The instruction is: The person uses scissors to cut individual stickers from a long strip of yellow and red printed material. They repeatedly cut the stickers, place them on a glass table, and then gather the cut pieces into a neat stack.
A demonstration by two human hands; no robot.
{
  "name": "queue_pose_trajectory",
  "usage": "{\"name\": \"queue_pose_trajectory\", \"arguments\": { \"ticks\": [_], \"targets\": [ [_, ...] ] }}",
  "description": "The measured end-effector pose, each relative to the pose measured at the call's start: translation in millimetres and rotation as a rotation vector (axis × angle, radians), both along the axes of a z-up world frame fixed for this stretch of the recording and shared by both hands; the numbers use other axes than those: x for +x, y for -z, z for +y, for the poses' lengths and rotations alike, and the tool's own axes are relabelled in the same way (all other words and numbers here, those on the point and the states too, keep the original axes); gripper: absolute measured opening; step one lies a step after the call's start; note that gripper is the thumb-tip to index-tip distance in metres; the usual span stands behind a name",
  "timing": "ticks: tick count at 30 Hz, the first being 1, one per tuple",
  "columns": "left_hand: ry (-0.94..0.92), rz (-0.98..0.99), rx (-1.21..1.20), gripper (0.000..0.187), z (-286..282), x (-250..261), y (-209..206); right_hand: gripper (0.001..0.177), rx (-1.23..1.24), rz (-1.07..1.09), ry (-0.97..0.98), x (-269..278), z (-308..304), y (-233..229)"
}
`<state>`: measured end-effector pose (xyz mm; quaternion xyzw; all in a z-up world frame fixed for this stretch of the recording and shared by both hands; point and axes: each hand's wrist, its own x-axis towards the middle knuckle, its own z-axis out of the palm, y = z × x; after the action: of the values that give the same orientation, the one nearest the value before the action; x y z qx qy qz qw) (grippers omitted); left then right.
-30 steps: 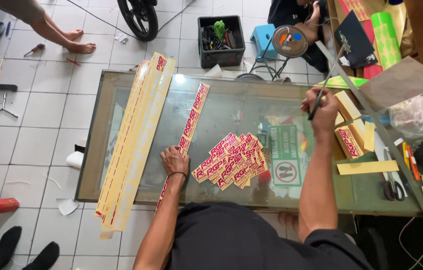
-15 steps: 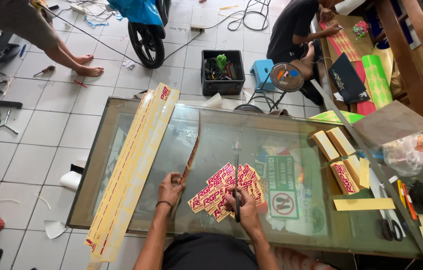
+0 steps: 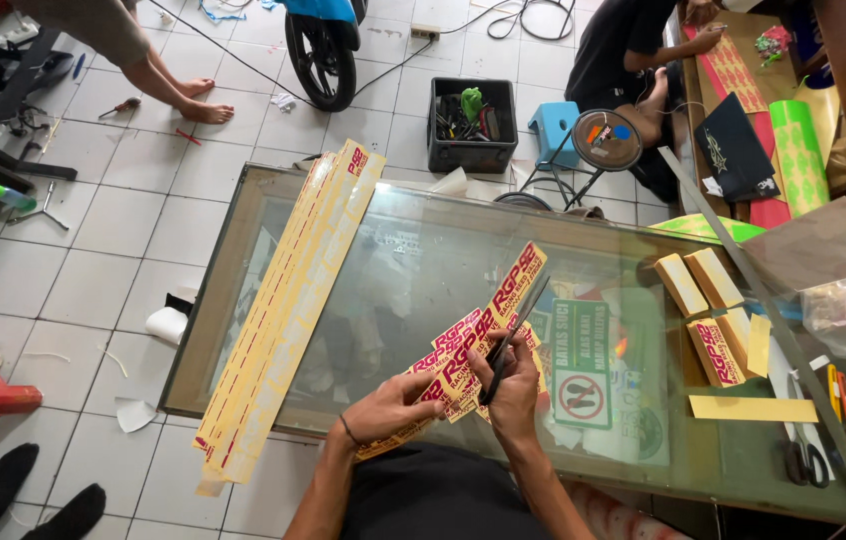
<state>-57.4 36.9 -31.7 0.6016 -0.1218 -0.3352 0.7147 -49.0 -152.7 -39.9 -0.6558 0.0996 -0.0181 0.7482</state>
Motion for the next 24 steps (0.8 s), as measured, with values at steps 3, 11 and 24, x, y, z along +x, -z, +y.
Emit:
{"name": "queue_pose_trajectory", "arguments": {
  "ticks": [3,11,24],
  "targets": [
    [-0.082,0.082,-0.137,0.034,-27,5,-11,0.025,0.129,-0.009,-0.078,-12,3,3],
    [-0.104,-0.021,0.023,0.029,-21,25,-32,0.036,0.095,-0.014,-0.011,-29,-39,26],
    [0.013,-0.025,0.101,0.03,-13,51,-45,0.046,-0.097,0.284,-0.481,-76,-72,-2]
  ]
}}
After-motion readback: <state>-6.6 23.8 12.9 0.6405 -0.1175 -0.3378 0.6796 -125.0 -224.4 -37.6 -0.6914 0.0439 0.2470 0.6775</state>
